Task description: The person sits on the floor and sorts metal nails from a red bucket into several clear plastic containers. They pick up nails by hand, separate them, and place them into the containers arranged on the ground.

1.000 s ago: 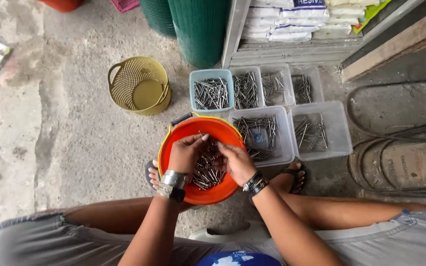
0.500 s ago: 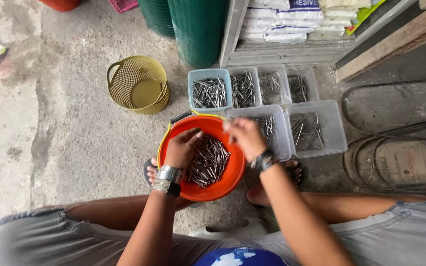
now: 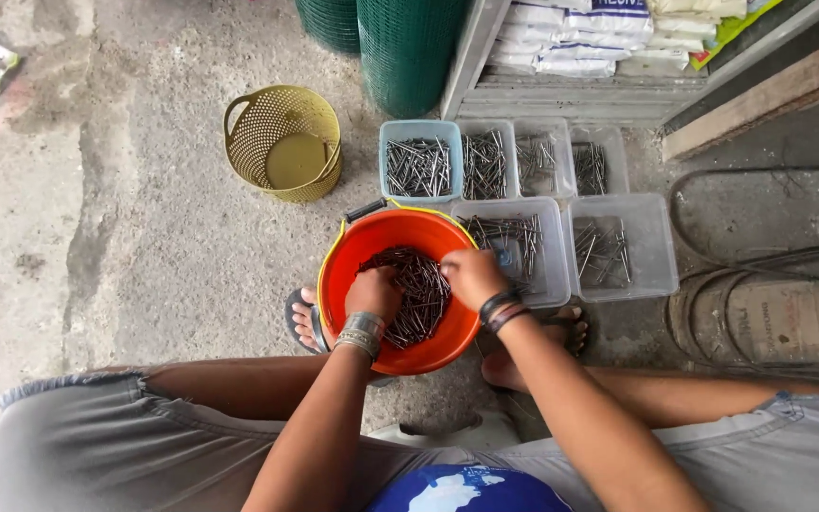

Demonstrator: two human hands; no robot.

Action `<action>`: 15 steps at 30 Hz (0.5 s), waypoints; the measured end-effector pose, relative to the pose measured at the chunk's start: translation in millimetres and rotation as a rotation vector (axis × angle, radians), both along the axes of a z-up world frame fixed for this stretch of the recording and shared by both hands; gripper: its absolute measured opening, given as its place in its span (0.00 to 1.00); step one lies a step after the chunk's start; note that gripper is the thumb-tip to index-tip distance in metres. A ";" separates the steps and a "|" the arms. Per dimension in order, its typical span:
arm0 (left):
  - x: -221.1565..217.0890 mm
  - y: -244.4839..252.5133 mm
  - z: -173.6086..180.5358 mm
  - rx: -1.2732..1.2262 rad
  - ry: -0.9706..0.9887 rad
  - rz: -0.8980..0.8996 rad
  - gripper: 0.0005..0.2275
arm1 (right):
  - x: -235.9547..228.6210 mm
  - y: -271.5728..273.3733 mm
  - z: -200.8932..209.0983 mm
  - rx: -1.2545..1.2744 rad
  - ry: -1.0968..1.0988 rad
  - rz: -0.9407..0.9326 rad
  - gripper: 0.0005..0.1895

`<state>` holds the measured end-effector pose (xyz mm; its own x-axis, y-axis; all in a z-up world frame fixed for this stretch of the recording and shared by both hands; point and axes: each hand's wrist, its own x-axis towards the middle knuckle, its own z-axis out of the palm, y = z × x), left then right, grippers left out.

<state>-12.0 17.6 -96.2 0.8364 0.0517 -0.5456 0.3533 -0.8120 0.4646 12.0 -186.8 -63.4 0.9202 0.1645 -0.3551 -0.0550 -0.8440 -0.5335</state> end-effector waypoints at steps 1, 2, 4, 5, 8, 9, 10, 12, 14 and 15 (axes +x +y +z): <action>0.0 -1.0 7.9 -0.001 0.003 -0.001 0.14 | -6.1 4.0 -26.2 -0.001 0.003 -0.001 0.11; 0.7 -2.2 16.0 -0.010 0.003 -0.010 0.15 | -11.2 7.7 -52.0 -0.235 -0.086 0.168 0.10; 0.8 -2.9 18.9 -0.021 0.004 -0.016 0.16 | -17.4 13.4 -79.7 -0.470 -0.174 0.341 0.10; 0.1 -2.1 13.6 -0.030 -0.002 -0.008 0.16 | -18.3 15.7 -81.8 -0.525 -0.153 0.388 0.10; -0.5 5.0 29.9 -0.068 0.014 -0.003 0.16 | -10.9 23.6 -65.2 -0.581 -0.102 0.472 0.12; -1.9 7.8 40.4 -0.098 0.038 -0.017 0.16 | -8.7 26.2 -56.3 -0.581 -0.065 0.498 0.15; -1.2 8.8 37.2 -0.098 0.039 -0.013 0.16 | -7.6 27.5 -45.1 -0.581 -0.065 0.502 0.15; 0.3 7.1 30.6 -0.141 0.039 -0.018 0.18 | -6.4 26.2 -22.5 -0.541 0.005 0.559 0.13; -1.8 4.8 36.0 -0.151 0.039 -0.034 0.17 | -8.8 21.4 -33.6 -0.483 0.018 0.548 0.13; -1.5 2.8 38.9 -0.159 0.038 -0.048 0.17 | -8.7 18.1 -38.6 -0.424 0.029 0.539 0.12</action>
<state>-13.5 20.4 -57.2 0.8146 -0.0774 -0.5748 0.3354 -0.7456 0.5758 3.3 -168.8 -102.0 0.7380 0.4384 -0.5130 0.4223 -0.8930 -0.1555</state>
